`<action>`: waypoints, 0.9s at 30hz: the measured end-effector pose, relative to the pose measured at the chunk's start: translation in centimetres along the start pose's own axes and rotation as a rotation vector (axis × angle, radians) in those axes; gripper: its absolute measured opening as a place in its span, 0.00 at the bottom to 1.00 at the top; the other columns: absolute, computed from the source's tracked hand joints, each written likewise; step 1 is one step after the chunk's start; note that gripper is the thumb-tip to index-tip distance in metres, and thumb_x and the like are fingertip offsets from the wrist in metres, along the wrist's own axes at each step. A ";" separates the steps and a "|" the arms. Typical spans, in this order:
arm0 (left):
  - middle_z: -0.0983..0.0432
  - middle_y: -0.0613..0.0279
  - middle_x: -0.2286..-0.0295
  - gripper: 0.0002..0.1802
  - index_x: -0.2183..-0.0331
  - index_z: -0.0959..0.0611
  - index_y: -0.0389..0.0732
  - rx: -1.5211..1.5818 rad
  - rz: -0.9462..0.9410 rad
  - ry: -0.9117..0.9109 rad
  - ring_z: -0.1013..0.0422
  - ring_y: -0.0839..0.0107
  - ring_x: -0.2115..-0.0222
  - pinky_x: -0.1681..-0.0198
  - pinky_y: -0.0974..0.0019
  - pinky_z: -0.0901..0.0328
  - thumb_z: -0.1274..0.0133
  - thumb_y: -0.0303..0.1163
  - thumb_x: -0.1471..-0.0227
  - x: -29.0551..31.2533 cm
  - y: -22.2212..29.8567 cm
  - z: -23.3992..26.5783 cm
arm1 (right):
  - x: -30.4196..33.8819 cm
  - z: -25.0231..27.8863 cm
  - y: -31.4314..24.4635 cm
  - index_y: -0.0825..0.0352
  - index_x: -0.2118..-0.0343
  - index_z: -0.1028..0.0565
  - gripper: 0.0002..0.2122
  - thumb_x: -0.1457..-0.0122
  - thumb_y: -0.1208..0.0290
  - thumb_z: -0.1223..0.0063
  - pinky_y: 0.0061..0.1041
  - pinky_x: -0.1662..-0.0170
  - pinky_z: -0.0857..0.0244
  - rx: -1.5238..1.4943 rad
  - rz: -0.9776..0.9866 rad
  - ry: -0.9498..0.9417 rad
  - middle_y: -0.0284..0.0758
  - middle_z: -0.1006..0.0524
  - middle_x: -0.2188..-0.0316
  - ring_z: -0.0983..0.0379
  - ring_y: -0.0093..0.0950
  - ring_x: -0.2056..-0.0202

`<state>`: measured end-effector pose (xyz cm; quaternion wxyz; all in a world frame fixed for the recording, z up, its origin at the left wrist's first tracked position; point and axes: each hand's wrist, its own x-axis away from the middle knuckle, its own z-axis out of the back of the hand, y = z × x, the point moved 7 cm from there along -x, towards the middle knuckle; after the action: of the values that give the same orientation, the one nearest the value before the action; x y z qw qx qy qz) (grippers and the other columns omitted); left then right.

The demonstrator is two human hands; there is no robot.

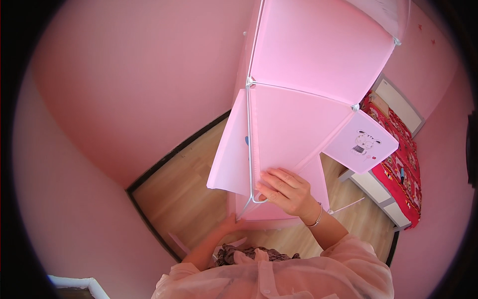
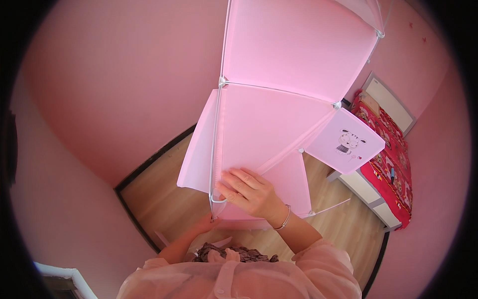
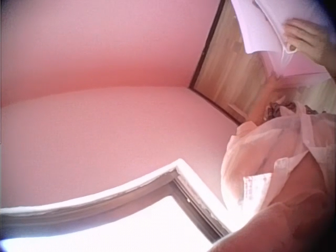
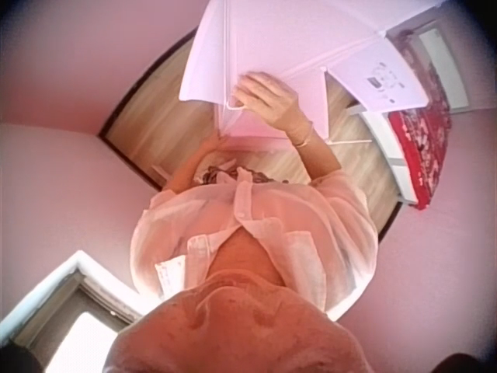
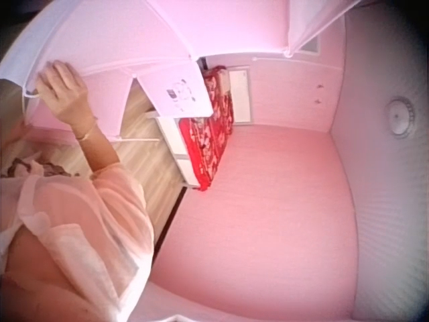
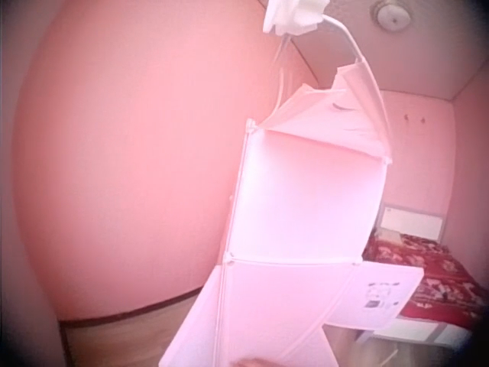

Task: The person assembles a pink plastic wardrobe by snapping plastic panels and frames into white corner connectors by hand.

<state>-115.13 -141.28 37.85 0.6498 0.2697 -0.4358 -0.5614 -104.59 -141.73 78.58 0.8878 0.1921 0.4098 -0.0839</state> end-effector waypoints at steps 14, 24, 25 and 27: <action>0.28 0.47 0.67 0.30 0.66 0.25 0.36 -0.547 0.164 -0.154 0.32 0.51 0.66 0.62 0.55 0.39 0.67 0.53 0.51 3.3 3.9 -0.5 | 5.4 2.5 0.2 0.65 0.70 0.26 0.08 0.56 0.71 0.46 0.26 0.61 0.33 -0.015 0.088 -0.012 0.34 0.26 0.68 0.30 0.29 0.64; 0.29 0.46 0.66 0.29 0.65 0.26 0.35 -0.492 0.137 -0.132 0.33 0.51 0.63 0.60 0.55 0.40 0.70 0.51 0.49 3.4 3.1 -0.4 | 4.5 3.0 -0.2 0.67 0.71 0.27 0.08 0.56 0.73 0.49 0.26 0.61 0.34 -0.011 0.148 -0.028 0.34 0.28 0.68 0.32 0.30 0.64; 0.30 0.46 0.66 0.28 0.64 0.26 0.36 -0.469 0.117 -0.131 0.33 0.51 0.63 0.59 0.55 0.41 0.70 0.50 0.49 3.3 3.2 -0.4 | 4.3 3.4 -0.2 0.66 0.71 0.27 0.07 0.56 0.73 0.48 0.26 0.61 0.34 0.001 0.138 -0.046 0.34 0.28 0.68 0.32 0.30 0.64; 0.30 0.46 0.65 0.28 0.63 0.27 0.36 -0.437 0.106 -0.121 0.33 0.51 0.63 0.59 0.54 0.41 0.70 0.50 0.49 3.2 2.9 -0.4 | 4.0 3.2 -0.3 0.66 0.72 0.27 0.07 0.56 0.73 0.47 0.26 0.61 0.34 0.002 0.139 -0.063 0.34 0.28 0.68 0.31 0.30 0.64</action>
<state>-113.36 -143.79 40.91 0.6942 0.0653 -0.3555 -0.6224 -99.82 -143.33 77.33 0.9038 0.2181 0.3670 -0.0282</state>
